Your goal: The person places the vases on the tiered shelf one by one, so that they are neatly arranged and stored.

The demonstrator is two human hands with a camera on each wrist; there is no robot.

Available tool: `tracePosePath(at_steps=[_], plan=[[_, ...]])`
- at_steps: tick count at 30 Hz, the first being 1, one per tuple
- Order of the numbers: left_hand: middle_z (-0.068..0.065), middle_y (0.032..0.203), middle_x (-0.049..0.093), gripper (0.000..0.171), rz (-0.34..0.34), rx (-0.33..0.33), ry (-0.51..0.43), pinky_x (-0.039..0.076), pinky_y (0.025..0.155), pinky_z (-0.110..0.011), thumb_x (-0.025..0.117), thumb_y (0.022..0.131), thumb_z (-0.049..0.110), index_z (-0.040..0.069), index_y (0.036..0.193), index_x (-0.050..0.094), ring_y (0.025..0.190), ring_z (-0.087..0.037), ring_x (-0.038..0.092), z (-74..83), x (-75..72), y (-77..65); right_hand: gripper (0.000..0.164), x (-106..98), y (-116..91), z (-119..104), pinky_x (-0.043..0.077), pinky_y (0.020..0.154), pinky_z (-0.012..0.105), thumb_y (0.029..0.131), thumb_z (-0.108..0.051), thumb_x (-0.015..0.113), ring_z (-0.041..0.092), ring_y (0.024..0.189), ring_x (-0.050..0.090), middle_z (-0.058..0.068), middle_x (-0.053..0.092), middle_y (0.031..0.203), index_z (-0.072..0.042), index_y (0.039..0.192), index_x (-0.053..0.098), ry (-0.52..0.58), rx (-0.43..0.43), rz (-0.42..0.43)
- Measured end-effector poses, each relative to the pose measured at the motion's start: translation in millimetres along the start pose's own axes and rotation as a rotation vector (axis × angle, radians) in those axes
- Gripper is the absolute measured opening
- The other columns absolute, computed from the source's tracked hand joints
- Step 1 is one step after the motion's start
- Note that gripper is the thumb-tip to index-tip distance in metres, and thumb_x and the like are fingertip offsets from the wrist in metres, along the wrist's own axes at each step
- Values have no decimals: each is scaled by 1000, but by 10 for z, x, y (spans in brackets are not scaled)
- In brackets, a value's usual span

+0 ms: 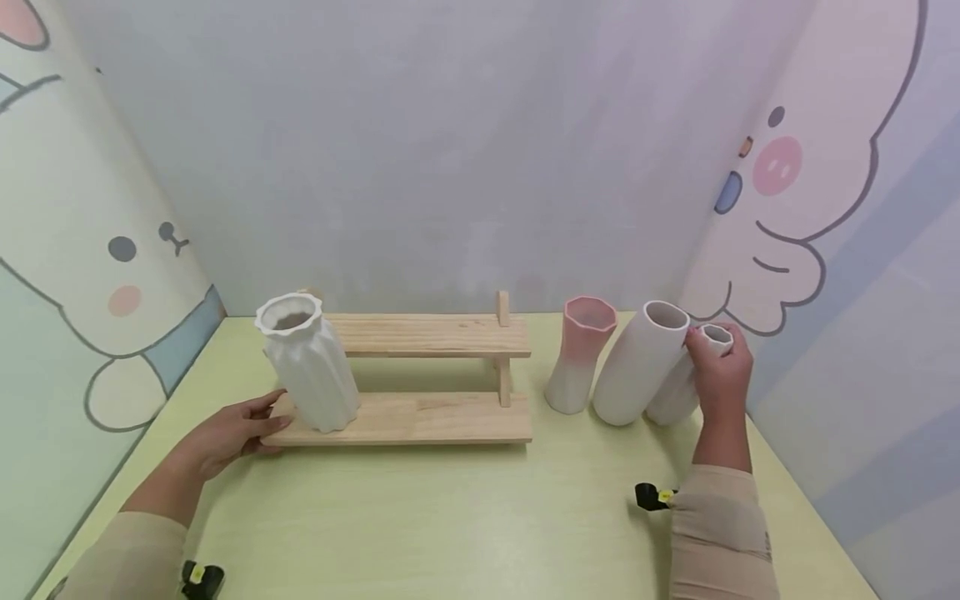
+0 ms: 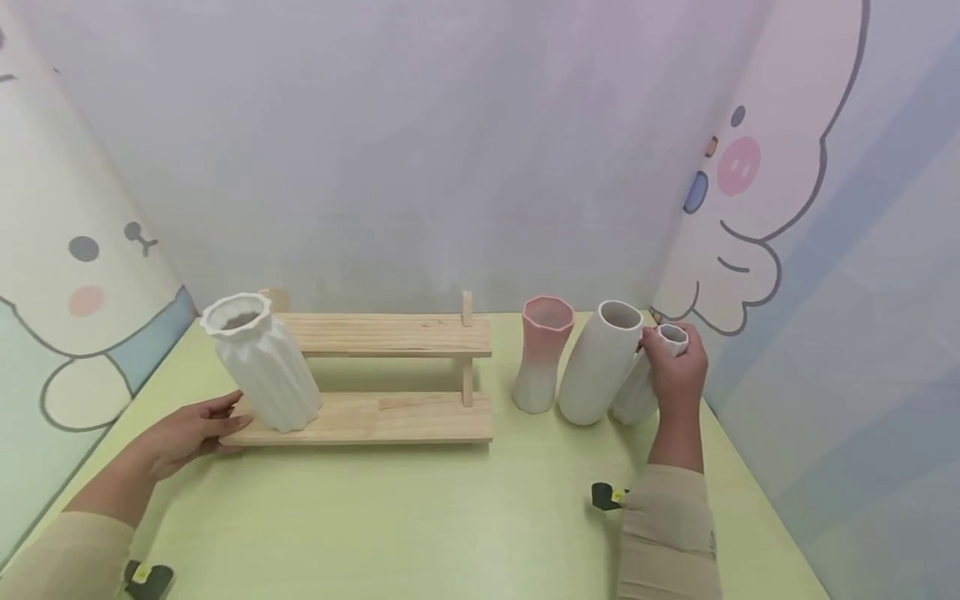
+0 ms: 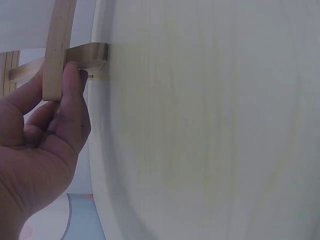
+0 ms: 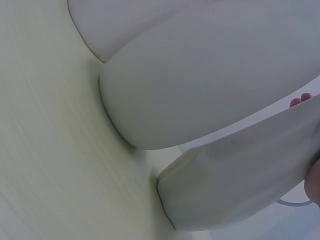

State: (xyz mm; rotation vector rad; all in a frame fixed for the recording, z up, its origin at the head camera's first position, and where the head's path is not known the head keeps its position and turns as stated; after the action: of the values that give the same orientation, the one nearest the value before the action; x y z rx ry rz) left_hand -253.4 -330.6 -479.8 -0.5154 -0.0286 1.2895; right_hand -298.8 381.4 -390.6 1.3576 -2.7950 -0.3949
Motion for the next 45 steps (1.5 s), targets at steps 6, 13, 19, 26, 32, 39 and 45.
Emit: tracePosePath(at_steps=[6,13,19,26,32,39,45], plan=[[-32,159,-2,90,-12,12,8,59,88,-31,66,95,32,8,158,7,98,-7,60,41,-15,-4,16,8,7,-20,47,69,20,85,-26,75,9,80,55,-8,60,85,-22,90,60,-10,-18,6],[-29,160,0,88,-26,16,12,59,88,-30,64,96,32,8,158,6,97,-7,61,56,0,-5,17,-31,-26,-12,44,70,22,85,-25,76,9,80,54,-8,61,85,-20,88,60,20,-13,8],[-30,160,0,88,-27,17,9,59,88,-31,64,96,33,8,158,6,98,-7,61,65,-2,7,16,-59,-51,-34,45,67,21,84,-22,76,10,77,55,-7,63,81,-18,88,62,51,-34,18],[-29,160,0,89,-20,12,2,59,88,-31,65,96,33,9,158,6,97,-7,60,50,-10,2,15,-17,-56,-89,45,65,20,85,-26,74,8,75,54,-10,60,82,-23,88,60,-42,-79,11],[-29,154,16,87,-13,20,-4,59,88,-31,64,96,33,8,158,7,96,-8,60,53,-7,3,15,-16,-58,-95,44,67,21,86,-30,73,7,78,53,-11,58,82,-25,89,59,-100,-45,17],[-33,158,1,89,-14,2,-3,59,88,-31,66,95,33,10,158,7,96,-10,60,32,-6,24,16,-28,-68,-143,44,67,20,85,-32,73,7,78,53,-12,57,81,-26,89,59,-140,-56,24],[-29,149,25,88,-1,-8,-1,59,87,-30,66,95,35,9,158,10,97,-12,60,13,0,9,17,-89,-103,-243,47,60,16,85,-25,76,6,70,60,-13,66,71,-19,89,61,-10,-85,10]])
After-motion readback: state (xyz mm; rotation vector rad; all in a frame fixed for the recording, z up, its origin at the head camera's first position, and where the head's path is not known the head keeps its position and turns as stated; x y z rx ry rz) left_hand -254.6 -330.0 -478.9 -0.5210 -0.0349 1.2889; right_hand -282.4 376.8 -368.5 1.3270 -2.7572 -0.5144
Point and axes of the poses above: each hand's wrist, its own y-axis towards the middle knuckle, its own x-axis out of the palm, z = x × y, the point moved 5 cm from there along y, towards the middle knuckle
